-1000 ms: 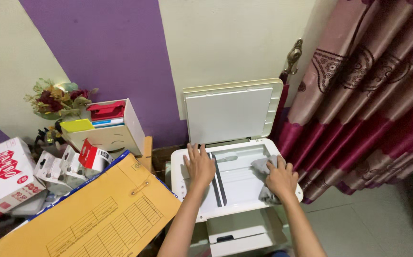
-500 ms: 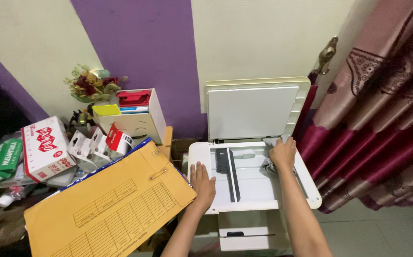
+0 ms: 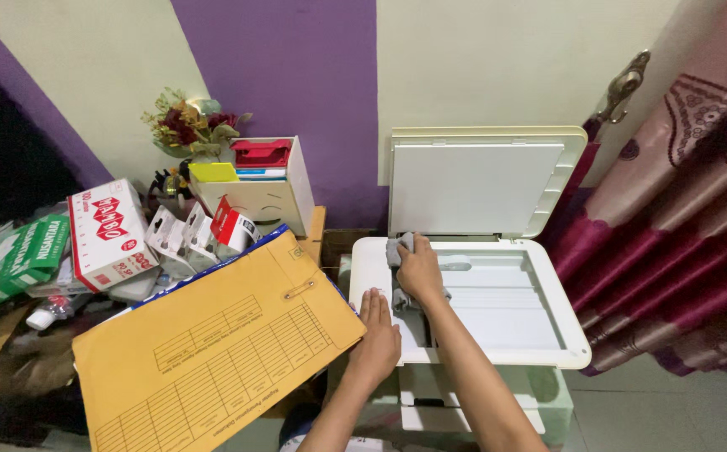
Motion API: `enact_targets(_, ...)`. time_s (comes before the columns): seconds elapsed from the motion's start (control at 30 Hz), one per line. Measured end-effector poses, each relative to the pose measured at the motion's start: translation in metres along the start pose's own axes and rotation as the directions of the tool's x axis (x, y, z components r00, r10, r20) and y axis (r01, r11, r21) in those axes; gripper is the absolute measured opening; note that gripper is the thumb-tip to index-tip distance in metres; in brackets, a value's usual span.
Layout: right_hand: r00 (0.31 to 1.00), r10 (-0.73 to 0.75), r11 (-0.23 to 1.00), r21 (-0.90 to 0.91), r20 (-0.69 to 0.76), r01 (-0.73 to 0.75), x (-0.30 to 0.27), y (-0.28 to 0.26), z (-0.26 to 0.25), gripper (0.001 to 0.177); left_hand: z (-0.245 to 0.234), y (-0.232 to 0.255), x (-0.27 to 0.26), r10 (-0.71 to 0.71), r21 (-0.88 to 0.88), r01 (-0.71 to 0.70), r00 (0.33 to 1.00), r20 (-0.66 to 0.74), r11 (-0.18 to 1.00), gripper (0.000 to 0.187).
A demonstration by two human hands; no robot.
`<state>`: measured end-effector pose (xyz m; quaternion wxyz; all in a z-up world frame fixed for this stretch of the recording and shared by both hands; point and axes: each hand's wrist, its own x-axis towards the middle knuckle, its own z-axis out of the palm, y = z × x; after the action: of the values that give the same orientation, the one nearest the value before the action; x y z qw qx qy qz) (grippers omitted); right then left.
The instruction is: The person sits on the floor and uses a cloth to wipe a yellow folder and a white printer. They clean the top, sides, and front of the printer, then open the lid to wipe the inside glass and surfaces before closing it.
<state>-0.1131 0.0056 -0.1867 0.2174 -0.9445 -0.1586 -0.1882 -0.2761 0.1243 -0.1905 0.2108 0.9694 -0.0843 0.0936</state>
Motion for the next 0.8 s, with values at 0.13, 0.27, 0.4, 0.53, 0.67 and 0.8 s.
enact_targets(0.13,0.996,-0.089,0.995,-0.051,-0.010,0.088,-0.004,-0.004,0.004,0.044,0.003,-0.001,-0.008,0.008,-0.032,-0.012,0.993,-0.120,0.999,0.057)
enact_targets(0.27,0.993,-0.110,0.992,-0.065,0.044,0.112,-0.030,-0.017,-0.017,0.048,-0.001,0.002,-0.009,-0.019,-0.124,-0.013,0.967,-0.255,0.992,0.053)
enact_targets(0.4,0.975,-0.128,0.987,-0.073,0.179,0.143,-0.079,-0.031,-0.061,0.048,0.000,0.000,-0.012,-0.012,-0.143,-0.028,0.962,-0.274,0.989,0.051)
enact_targets(0.53,0.962,-0.152,0.968,-0.163,0.229,0.191,-0.099,-0.042,-0.085,0.049,0.006,-0.004,-0.011,-0.006,-0.164,-0.040,0.963,-0.268,0.986,0.051)
enact_targets(0.67,0.972,-0.158,0.949,-0.246,0.171,0.198,-0.069,-0.034,-0.066,0.040,0.009,-0.007,-0.009,0.006,-0.156,-0.050,0.962,-0.271,0.987,0.053)
enact_targets(0.8,0.978,-0.181,0.919,-0.336,0.100,0.204,-0.022,-0.017,-0.035,0.038,0.010,-0.006,-0.012,0.009,-0.138,-0.045,0.969,-0.248,0.989,0.054)
